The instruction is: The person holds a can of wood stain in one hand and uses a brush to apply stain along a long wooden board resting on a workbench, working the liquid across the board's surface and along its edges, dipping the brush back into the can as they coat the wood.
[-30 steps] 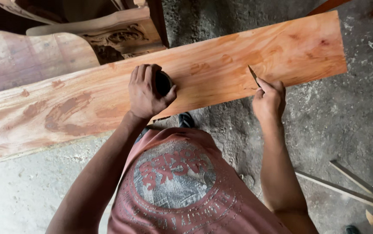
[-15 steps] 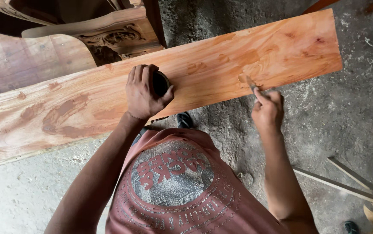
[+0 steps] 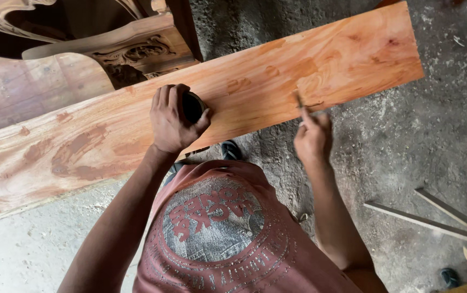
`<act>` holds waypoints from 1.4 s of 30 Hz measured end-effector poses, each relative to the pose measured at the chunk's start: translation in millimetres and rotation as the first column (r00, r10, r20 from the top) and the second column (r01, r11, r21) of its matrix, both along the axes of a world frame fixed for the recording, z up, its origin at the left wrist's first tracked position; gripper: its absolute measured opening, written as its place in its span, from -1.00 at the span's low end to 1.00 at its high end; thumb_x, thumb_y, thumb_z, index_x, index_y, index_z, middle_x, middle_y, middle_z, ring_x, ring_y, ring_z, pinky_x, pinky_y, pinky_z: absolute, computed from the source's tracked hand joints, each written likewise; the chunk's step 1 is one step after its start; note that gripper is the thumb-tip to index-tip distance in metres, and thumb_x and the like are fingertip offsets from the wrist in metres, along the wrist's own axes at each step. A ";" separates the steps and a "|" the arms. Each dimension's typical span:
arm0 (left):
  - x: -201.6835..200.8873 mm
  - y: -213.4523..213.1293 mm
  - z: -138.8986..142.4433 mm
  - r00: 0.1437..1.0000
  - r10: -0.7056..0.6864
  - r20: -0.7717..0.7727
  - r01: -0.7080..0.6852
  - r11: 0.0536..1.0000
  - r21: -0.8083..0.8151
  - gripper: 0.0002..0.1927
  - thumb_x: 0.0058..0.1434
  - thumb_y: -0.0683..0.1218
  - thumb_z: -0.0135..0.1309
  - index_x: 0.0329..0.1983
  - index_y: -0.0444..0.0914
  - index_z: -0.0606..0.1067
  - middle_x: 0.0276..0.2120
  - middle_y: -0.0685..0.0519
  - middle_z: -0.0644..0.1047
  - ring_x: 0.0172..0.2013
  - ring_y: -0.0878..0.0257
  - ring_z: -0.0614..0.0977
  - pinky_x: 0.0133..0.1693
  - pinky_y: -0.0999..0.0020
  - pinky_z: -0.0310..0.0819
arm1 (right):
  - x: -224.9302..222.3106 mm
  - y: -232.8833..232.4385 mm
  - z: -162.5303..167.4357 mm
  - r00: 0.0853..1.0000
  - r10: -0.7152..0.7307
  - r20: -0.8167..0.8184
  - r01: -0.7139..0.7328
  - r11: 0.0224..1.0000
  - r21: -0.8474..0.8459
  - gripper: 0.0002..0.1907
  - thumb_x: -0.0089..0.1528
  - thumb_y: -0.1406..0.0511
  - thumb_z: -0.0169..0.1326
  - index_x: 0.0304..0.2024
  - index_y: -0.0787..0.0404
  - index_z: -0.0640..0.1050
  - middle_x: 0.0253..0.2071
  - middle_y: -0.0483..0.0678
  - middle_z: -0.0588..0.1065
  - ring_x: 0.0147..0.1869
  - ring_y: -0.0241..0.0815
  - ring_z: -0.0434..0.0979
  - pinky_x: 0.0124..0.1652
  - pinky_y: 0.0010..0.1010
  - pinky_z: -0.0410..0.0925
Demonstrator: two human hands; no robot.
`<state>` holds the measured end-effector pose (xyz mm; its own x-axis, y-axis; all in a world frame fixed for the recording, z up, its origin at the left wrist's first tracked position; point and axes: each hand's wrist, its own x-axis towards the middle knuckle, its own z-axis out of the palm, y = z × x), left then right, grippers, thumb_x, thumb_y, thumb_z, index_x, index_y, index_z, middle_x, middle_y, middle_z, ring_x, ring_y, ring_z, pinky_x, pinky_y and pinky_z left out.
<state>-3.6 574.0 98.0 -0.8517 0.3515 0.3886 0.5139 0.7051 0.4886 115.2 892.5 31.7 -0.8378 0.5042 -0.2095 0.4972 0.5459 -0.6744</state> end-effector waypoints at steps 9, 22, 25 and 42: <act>2.4 1.4 1.3 1.000 0.008 0.018 -0.008 1.000 0.014 -0.45 0.13 0.10 0.35 -0.01 -0.35 0.45 -0.13 -0.18 0.46 -0.10 -0.12 0.50 -0.04 0.01 0.40 | 1.1 13.8 -0.5 0.966 0.248 -0.079 -0.191 0.882 0.432 -0.53 0.26 0.47 0.10 0.22 0.07 0.63 -0.22 0.04 0.47 -0.14 -0.01 0.46 -0.20 -0.23 0.39; -1.5 5.1 4.0 1.000 -0.023 -0.010 0.023 1.000 -0.008 -0.44 0.19 0.17 0.26 -0.04 -0.39 0.44 -0.20 -0.18 0.47 -0.18 -0.08 0.51 -0.09 0.03 0.42 | 12.6 26.2 6.6 0.984 0.178 -0.029 -0.158 0.928 0.337 -0.60 0.22 0.45 0.12 0.11 0.10 0.65 -0.22 0.04 0.49 -0.11 -0.08 0.46 -0.22 -0.38 0.43; -0.8 4.5 2.9 1.000 -0.020 -0.012 0.019 1.000 -0.011 -0.43 0.19 0.18 0.27 -0.04 -0.37 0.44 -0.20 -0.19 0.46 -0.18 -0.09 0.51 -0.09 0.02 0.42 | 15.8 12.4 22.4 0.979 0.147 0.140 -0.134 0.986 -0.096 -0.66 0.27 0.38 0.06 0.08 0.04 0.63 -0.15 -0.05 0.54 -0.21 -0.17 0.49 -0.28 -0.39 0.45; -1.3 5.7 4.8 1.000 -0.021 -0.018 0.021 0.999 -0.026 -0.48 0.18 0.15 0.27 -0.06 -0.35 0.45 -0.20 -0.17 0.47 -0.16 -0.11 0.51 -0.09 0.01 0.43 | -65.4 134.3 17.1 0.906 -0.124 -0.404 0.217 0.957 0.194 -0.81 0.31 0.47 0.13 -0.02 0.34 0.63 0.00 0.21 0.48 0.03 0.08 0.54 -0.01 -0.25 0.43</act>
<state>-4.9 579.6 102.8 -0.8369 0.3794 0.3944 0.5373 0.7066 0.4605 49.8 1026.8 48.8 -0.7258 0.6411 0.2494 0.3246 0.6388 -0.6976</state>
